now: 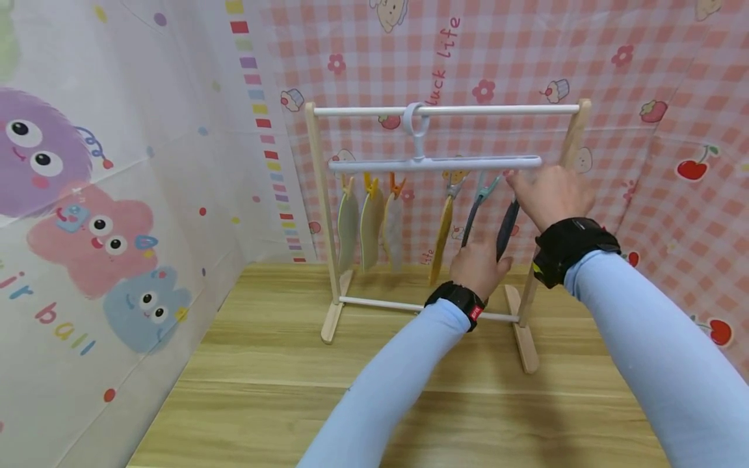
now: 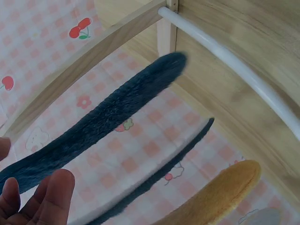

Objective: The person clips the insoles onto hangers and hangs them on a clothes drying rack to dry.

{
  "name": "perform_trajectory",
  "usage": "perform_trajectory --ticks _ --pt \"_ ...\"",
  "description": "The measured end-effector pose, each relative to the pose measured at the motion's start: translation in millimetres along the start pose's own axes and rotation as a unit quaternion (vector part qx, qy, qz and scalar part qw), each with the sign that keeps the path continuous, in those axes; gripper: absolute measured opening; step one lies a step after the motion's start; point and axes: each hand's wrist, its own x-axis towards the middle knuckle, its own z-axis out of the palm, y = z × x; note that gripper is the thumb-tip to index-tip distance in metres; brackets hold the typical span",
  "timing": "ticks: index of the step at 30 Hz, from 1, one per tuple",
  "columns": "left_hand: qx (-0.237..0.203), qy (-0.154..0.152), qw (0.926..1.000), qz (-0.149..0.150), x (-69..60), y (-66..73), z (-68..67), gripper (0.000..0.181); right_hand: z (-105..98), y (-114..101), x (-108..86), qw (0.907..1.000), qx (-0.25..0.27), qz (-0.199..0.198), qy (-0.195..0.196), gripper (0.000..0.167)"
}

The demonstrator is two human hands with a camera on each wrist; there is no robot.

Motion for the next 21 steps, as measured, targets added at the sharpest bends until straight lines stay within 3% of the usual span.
perform_trajectory --ticks 2,4,8,14,21 --pt "-0.002 -0.008 1.0 0.005 -2.1 -2.6 1.3 0.035 0.6 1.5 -3.1 1.0 -0.005 -0.004 -0.002 0.073" --pt "-0.002 -0.016 0.9998 0.008 -4.1 -6.3 2.5 0.028 1.7 2.7 -5.8 0.9998 -0.016 -0.007 -0.008 0.077" --pt "0.006 -0.028 0.9995 0.008 -8.6 -15.9 2.9 0.028 4.1 3.9 -12.5 0.9995 -0.025 -0.004 -0.02 0.082" --pt "0.059 -0.022 0.998 0.0 -14.0 -26.7 -1.0 0.032 9.9 6.5 -23.6 0.9994 -0.001 0.02 -0.029 0.081" --pt "0.137 -0.06 0.9885 -0.021 -23.9 -33.8 -4.8 0.036 16.9 8.3 -36.0 0.9987 0.015 0.012 -0.048 0.081"
